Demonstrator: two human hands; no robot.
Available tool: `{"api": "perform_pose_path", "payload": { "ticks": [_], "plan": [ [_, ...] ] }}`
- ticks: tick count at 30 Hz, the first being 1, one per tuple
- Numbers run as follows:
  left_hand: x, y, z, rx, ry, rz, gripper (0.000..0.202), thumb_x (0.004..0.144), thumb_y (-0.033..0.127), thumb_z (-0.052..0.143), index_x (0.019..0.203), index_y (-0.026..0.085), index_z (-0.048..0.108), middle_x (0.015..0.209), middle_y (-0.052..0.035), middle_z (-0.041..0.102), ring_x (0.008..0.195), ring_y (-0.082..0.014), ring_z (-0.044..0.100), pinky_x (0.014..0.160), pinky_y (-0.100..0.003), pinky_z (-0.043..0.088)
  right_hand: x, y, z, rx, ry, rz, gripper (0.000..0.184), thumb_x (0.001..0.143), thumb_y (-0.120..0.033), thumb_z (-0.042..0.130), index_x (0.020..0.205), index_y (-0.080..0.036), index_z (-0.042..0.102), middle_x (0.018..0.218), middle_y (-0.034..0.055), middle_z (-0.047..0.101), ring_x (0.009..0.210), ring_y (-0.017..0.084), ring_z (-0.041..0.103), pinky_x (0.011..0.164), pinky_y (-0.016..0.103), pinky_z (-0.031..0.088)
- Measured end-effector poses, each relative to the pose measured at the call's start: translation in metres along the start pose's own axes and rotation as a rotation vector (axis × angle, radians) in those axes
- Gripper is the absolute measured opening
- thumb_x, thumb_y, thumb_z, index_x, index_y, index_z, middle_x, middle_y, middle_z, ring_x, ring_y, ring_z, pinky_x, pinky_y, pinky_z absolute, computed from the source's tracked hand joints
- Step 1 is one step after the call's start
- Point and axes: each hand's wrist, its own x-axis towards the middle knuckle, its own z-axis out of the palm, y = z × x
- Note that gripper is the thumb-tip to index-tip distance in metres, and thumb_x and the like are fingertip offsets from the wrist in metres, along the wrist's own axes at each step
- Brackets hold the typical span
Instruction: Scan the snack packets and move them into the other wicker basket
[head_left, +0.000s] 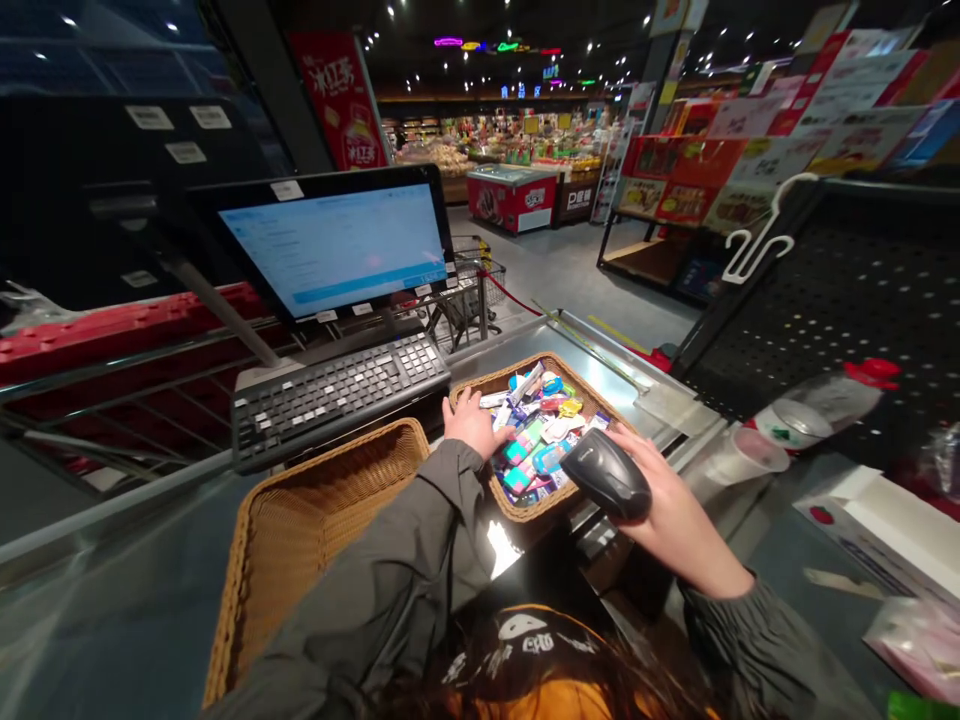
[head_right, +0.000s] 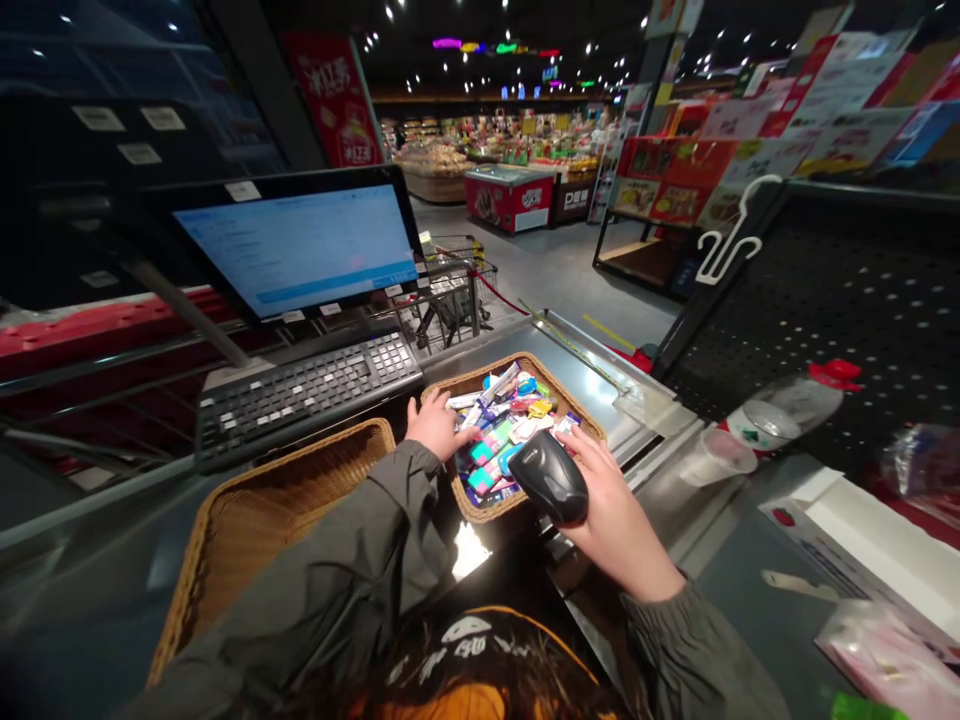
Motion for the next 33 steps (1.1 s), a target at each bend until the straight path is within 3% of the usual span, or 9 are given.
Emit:
{"api": "perform_pose_path", "payload": {
  "ticks": [6, 12, 16, 19, 27, 33],
  "plan": [
    [0.026, 0.014, 0.015, 0.114, 0.050, -0.023, 0.046, 0.086, 0.057, 0.050, 0.095, 0.021, 0.076, 0.145, -0.0136, 0.050, 0.144, -0.0375, 0.023, 0.114, -0.067, 0.012, 0.004, 0.017, 0.000, 0.013, -0.004, 0.025, 0.072, 0.076, -0.025, 0.061, 0.142, -0.028, 0.035, 0.144, 0.0115, 0.048, 0.141, 0.033, 0.036, 0.117, 0.060, 0.027],
    [0.033, 0.008, 0.022, 0.034, 0.036, -0.011, 0.027, 0.077, 0.039, 0.060, 0.088, 0.020, 0.076, 0.130, -0.0149, 0.063, 0.139, -0.0400, 0.034, 0.108, -0.072, 0.015, 0.011, 0.028, -0.001, 0.014, -0.029, 0.013, 0.071, 0.076, -0.019, 0.059, 0.142, -0.028, 0.035, 0.147, 0.0124, 0.046, 0.142, 0.034, 0.035, 0.117, 0.058, 0.026],
    [0.030, 0.001, 0.017, -0.001, -0.011, 0.007, 0.024, 0.071, 0.037, 0.063, 0.083, 0.021, 0.075, 0.117, -0.0146, 0.068, 0.135, -0.0420, 0.038, 0.107, -0.075, 0.015, 0.015, 0.030, -0.003, 0.011, -0.044, -0.007, 0.071, 0.075, -0.018, 0.059, 0.141, -0.027, 0.036, 0.147, 0.0128, 0.045, 0.142, 0.035, 0.034, 0.118, 0.059, 0.023],
    [0.018, -0.008, 0.006, 0.005, 0.032, 0.036, 0.023, 0.069, 0.032, 0.063, 0.083, 0.020, 0.076, 0.114, -0.0147, 0.069, 0.134, -0.0423, 0.039, 0.108, -0.075, 0.012, 0.016, 0.030, -0.002, 0.017, -0.044, -0.012, 0.069, 0.074, -0.016, 0.058, 0.140, -0.026, 0.037, 0.148, 0.0132, 0.044, 0.142, 0.035, 0.034, 0.118, 0.059, 0.022],
    [-0.034, -0.036, -0.043, 0.084, 0.312, 0.269, 0.019, 0.076, 0.017, 0.056, 0.083, 0.018, 0.074, 0.137, -0.0124, 0.058, 0.140, -0.0364, 0.036, 0.117, -0.068, 0.000, 0.018, 0.019, 0.007, -0.002, -0.022, -0.044, 0.063, 0.076, -0.016, 0.056, 0.137, -0.021, 0.041, 0.145, 0.0165, 0.045, 0.142, 0.035, 0.034, 0.115, 0.060, 0.028],
    [-0.075, -0.053, -0.062, 0.110, 0.462, 0.357, 0.017, 0.082, 0.021, 0.054, 0.090, 0.021, 0.070, 0.144, -0.0083, 0.052, 0.141, -0.0325, 0.037, 0.119, -0.064, -0.004, 0.025, -0.006, 0.016, 0.018, 0.002, -0.119, 0.064, 0.074, -0.016, 0.058, 0.136, -0.023, 0.044, 0.144, 0.0148, 0.047, 0.141, 0.037, 0.035, 0.114, 0.060, 0.031]
  ]
}}
